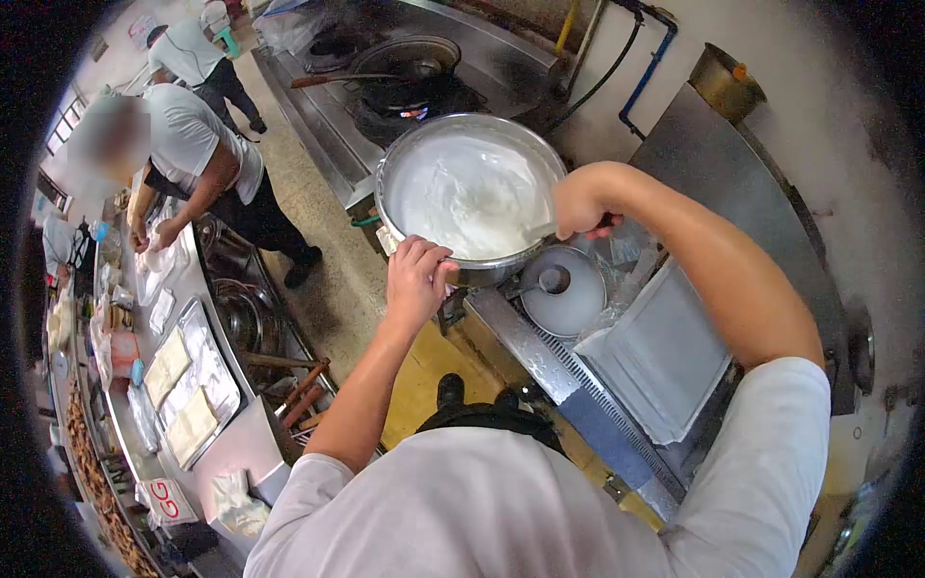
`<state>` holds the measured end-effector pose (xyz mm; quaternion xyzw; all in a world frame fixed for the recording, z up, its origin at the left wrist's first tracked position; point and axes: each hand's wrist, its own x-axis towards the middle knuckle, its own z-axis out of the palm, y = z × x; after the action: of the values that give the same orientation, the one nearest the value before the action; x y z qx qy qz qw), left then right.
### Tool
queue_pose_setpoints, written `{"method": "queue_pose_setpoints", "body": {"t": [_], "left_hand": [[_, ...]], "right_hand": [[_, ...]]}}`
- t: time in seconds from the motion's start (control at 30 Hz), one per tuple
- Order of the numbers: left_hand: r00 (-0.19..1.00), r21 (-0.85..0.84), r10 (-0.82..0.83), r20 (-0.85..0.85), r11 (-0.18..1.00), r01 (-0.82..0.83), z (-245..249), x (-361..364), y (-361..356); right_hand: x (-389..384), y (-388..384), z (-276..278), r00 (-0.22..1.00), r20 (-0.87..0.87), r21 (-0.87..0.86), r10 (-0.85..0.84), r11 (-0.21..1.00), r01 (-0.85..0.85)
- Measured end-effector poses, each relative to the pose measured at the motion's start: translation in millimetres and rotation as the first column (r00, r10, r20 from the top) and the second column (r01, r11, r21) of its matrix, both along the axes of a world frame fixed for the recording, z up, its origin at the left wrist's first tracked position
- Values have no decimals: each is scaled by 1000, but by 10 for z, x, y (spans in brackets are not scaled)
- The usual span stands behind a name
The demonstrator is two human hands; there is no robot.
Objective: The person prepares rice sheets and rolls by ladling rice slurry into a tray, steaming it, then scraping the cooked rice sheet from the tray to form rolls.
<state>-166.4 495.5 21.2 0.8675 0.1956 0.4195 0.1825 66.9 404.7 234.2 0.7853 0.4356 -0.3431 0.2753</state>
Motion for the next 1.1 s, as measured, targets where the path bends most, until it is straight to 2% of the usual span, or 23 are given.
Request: {"method": "queue_pose_setpoints", "body": {"t": [0.07,0.13,0.17,0.23,0.27,0.33,0.43,0.47,0.5,0.57,0.63,0.67,0.7,0.77,0.83,0.9,0.97,1.03,1.07,1.1], "left_hand": [[1000,-3,-16,24,1000,16,-16,22,16],[998,1,-19,58,1000,19,-30,31,20],[998,-2,-25,58,1000,25,-35,35,33],[998,-18,-35,50,999,36,-50,26,35],[998,-20,-42,47,999,43,-43,26,37],[999,-12,-28,36,1000,29,-27,13,27],[999,-11,-32,37,999,33,-36,12,26],[999,-7,-32,39,999,33,-35,12,21],[999,-7,-27,32,1000,27,-33,14,21],[1000,-3,-15,24,1000,15,-38,10,13],[1000,-8,4,2,1000,-4,-32,15,6],[1000,-3,9,0,1000,-9,-20,7,-2],[1000,-16,9,-15,1000,-9,-7,4,-7],[999,-28,17,-31,999,-18,11,-3,-25],[998,-44,30,-52,999,-32,32,4,-44],[998,-37,36,-44,999,-38,33,11,-57],[998,-27,41,-39,999,-42,53,10,-68],[998,-33,26,-55,999,-28,93,3,-76],[998,-30,29,-60,999,-31,95,1,-81],[998,-24,29,-61,999,-31,93,9,-78]], "right_hand": [[-16,-31,-122,992,-109,51,-67,996,73],[-322,-122,-214,998,-62,158,20,987,-10],[-264,-197,-650,994,20,292,104,951,-105],[-555,-365,-911,960,220,476,172,840,-260],[-628,-383,-968,962,217,475,166,843,-252],[-740,-432,-1051,909,410,456,75,846,-276],[-547,-482,-965,920,391,421,37,881,-215],[-441,-539,-909,905,407,456,121,832,-316],[-434,-464,-722,904,410,458,123,829,-321],[-420,-255,-266,983,181,138,21,989,-47],[-202,-86,-167,994,97,18,40,999,-42],[-134,-19,-71,1000,-4,-31,3,1000,-3],[-126,5,-43,1000,-5,-26,9,1000,-9],[-116,28,-18,958,-129,31,-257,964,263],[-162,-36,-96,955,-161,23,-247,967,254],[-203,-151,-237,888,-328,104,-324,921,374],[-172,-258,-504,892,-320,127,-318,919,373],[-173,-401,-715,694,-582,230,-424,732,641],[-190,-463,-740,692,-587,229,-420,733,640],[-221,-512,-732,640,-635,239,-432,678,695]]}}
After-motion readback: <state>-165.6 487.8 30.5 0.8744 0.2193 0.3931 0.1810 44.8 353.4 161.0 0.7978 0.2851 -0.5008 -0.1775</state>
